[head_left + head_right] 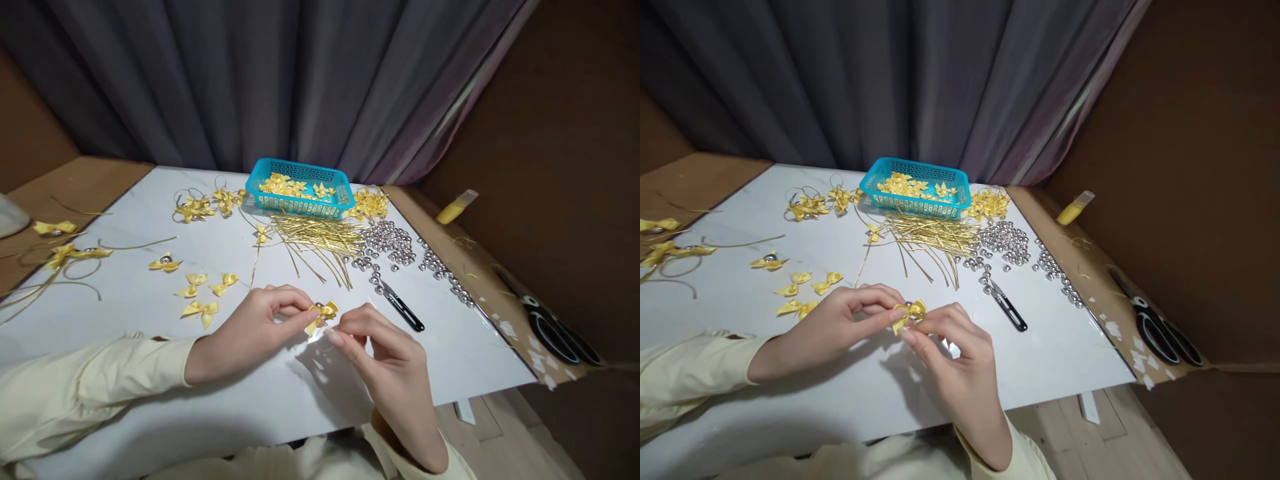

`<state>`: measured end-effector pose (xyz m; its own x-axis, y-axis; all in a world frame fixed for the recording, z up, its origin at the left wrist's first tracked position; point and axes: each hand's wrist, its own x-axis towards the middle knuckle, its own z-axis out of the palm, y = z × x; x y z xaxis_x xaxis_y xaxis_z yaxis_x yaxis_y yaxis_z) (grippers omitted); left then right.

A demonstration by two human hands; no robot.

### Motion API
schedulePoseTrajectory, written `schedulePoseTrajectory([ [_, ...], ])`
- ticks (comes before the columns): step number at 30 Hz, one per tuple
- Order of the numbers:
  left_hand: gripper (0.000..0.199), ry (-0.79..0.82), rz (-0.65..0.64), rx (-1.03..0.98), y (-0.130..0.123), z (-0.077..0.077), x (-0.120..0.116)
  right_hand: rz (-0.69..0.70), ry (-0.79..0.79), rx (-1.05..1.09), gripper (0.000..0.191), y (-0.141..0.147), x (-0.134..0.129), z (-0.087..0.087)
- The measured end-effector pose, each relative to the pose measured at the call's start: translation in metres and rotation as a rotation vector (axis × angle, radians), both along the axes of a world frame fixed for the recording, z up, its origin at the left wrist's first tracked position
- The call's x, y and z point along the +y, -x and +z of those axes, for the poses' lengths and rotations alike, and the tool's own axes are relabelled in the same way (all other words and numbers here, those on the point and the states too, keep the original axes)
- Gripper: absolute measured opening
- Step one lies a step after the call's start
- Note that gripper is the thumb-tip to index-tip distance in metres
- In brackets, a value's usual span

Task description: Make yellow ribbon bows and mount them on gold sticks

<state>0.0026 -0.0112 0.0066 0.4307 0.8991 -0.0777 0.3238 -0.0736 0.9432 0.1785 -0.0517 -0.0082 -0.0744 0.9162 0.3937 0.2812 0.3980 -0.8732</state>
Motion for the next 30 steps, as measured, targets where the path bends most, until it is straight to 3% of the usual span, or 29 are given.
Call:
schedulePoseTrajectory([
  [4, 0.019, -0.075, -0.021, 0.054, 0.001, -0.004, 0.0, -0.001, 0.091, 0.019, 0.006, 0.001, 0.003, 0.0],
  [9, 0.017, -0.145, -0.065, 0.072, 0.001, -0.006, 0.0, 0.008, 0.088, 0.012, 0.008, 0.002, 0.011, -0.002],
  [15, 0.016, -0.248, -0.062, 0.152, 0.002, -0.008, 0.006, 0.019, 0.134, -0.07, 0.016, -0.007, 0.012, 0.012],
  [17, 0.016, -0.322, -0.061, 0.191, 0.002, -0.01, 0.008, -0.095, -0.018, -0.179, 0.012, -0.01, 0.009, 0.015],
  [20, 0.015, -0.359, -0.06, 0.23, 0.002, -0.013, 0.008, -0.324, -0.371, -0.405, 0.016, -0.009, 0.003, 0.013],
  [23, 0.015, -0.359, -0.058, 0.228, 0.002, -0.013, 0.007, -0.343, -0.544, -0.53, 0.03, -0.003, -0.003, 0.006],
  [25, 0.014, -0.35, -0.05, 0.217, 0.002, -0.012, 0.008, -0.199, -0.486, -0.462, 0.029, 0.0, -0.005, 0.003],
  [28, 0.014, -0.335, -0.029, 0.213, 0.002, -0.012, 0.009, 0.04, -0.203, -0.235, 0.019, 0.003, -0.006, 0.004],
  [30, 0.014, -0.324, -0.023, 0.206, 0.002, -0.013, 0.01, 0.082, -0.042, -0.138, 0.014, 0.002, -0.005, 0.005],
])
